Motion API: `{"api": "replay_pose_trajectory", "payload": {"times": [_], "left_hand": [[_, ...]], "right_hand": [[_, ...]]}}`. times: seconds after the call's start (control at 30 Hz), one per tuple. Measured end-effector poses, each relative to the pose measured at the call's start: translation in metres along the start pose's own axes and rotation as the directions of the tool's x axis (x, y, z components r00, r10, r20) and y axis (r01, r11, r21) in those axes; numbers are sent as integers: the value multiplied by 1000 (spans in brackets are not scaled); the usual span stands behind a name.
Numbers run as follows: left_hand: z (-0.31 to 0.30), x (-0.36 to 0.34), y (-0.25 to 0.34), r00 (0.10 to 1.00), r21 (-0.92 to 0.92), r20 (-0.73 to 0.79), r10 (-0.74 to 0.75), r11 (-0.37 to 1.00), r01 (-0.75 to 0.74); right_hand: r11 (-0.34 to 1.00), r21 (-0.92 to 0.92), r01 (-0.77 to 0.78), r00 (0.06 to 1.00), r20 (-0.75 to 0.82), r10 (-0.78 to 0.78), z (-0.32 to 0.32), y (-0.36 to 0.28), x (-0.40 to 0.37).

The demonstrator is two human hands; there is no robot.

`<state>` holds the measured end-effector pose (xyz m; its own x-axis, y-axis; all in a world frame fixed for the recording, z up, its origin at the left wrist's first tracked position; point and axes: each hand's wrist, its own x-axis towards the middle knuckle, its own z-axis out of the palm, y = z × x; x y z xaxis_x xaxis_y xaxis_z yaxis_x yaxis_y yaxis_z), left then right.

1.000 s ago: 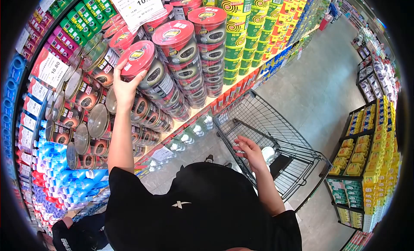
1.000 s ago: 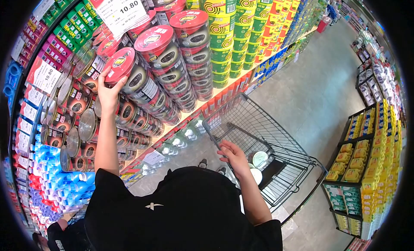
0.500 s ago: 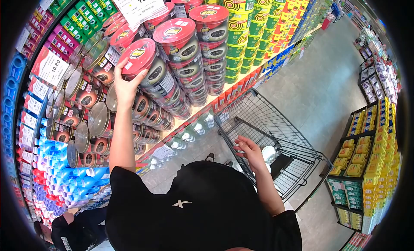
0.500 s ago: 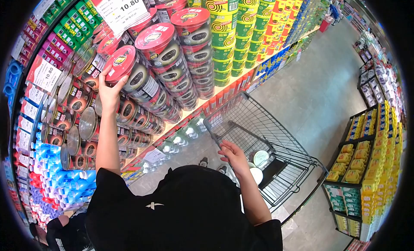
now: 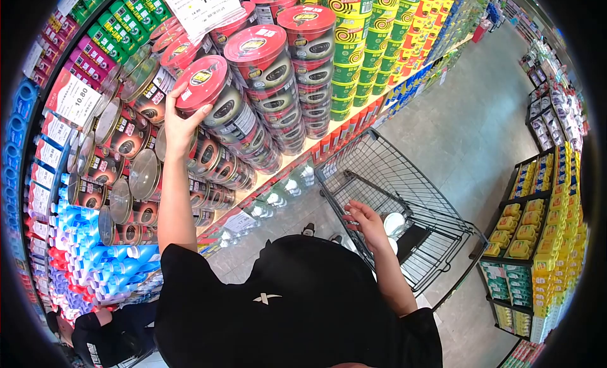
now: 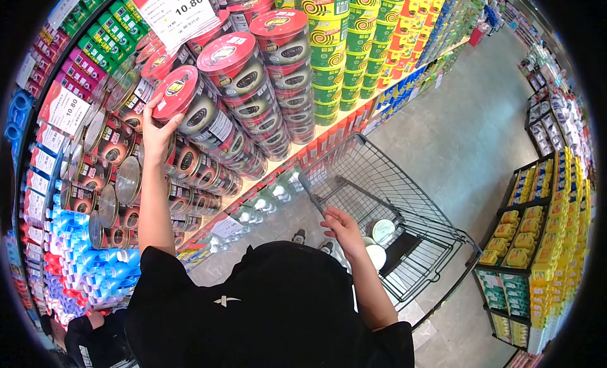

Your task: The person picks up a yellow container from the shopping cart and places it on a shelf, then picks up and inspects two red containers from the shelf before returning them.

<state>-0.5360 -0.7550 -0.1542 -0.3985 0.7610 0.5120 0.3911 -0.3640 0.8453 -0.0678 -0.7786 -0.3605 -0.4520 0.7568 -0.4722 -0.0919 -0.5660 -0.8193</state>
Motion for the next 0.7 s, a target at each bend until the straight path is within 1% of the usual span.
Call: {"api": "replay_pose_trajectory", "payload": {"times": [0.1, 0.17, 0.2, 0.23, 0.27, 0.3, 0.33, 0.37, 0.4, 0.43, 0.47, 0.5, 0.53, 0.57, 0.6, 0.67, 0.7], "left_hand": [[-5, 1, -2, 999, -5, 38, -36, 999, 36], [-3, -1, 1, 998, 69, -18, 65, 996, -64], [2, -3, 2, 993, 100, -36, 113, 989, -109], [-1, -8, 1, 998, 16, -28, 50, 999, -49], [-3, -15, -1, 991, 98, -70, 114, 989, -107], [-4, -25, -6, 966, 278, -127, 225, 943, -183], [14, -44, 14, 943, 246, -229, 241, 952, -184], [23, -60, 23, 916, 290, -241, 322, 924, -248], [39, -78, 36, 880, 269, -272, 389, 909, -319], [47, -96, 30, 854, 275, -277, 440, 888, -369], [52, -118, 16, 874, 223, -288, 391, 915, -336], [60, -133, 4, 901, 112, -195, 389, 921, -373], [78, -150, 7, 957, 51, -191, 217, 976, -212], [81, -164, -8, 977, 9, -180, 114, 993, -115], [86, -168, -14, 986, -31, -166, 11, 999, -16], [80, -163, -20, 970, 66, -218, 107, 993, -95], [76, -156, -16, 957, 118, -243, 156, 984, -130]], "right_hand": [[999, -39, 4, 1000, -21, -5, -4, 8, 6], [996, -88, 9, 998, -67, -15, -14, 26, 15], [974, -222, 55, 991, -107, -81, -22, 39, 22], [932, -351, 87, 978, -146, -146, -31, 53, 29], [876, -472, 101, 961, -182, -209, -40, 68, 33], [842, -537, 49, 954, -224, -199, -48, 80, 35], [753, -657, -20, 947, -255, -197, -58, 93, 34], [644, -759, -92, 939, -281, -197, -68, 107, 34], [518, -840, -162, 933, -302, -197, -78, 121, 35], [479, -848, -226, 939, -321, -126, -87, 135, 33], [435, -858, -274, 938, -338, -74, -96, 151, 32], [386, -866, -317, 936, -352, -23, -104, 169, 33], [333, -874, -353, 930, -366, 27, -113, 185, 33], [339, -883, -324, 940, -341, 10, -119, 204, 33], [345, -880, -327, 937, -350, -5, -118, 212, 27], [355, -875, -329, 930, -365, -38, -117, 223, 23], [340, -860, -381, 923, -378, 79, -110, 208, 20]]}}
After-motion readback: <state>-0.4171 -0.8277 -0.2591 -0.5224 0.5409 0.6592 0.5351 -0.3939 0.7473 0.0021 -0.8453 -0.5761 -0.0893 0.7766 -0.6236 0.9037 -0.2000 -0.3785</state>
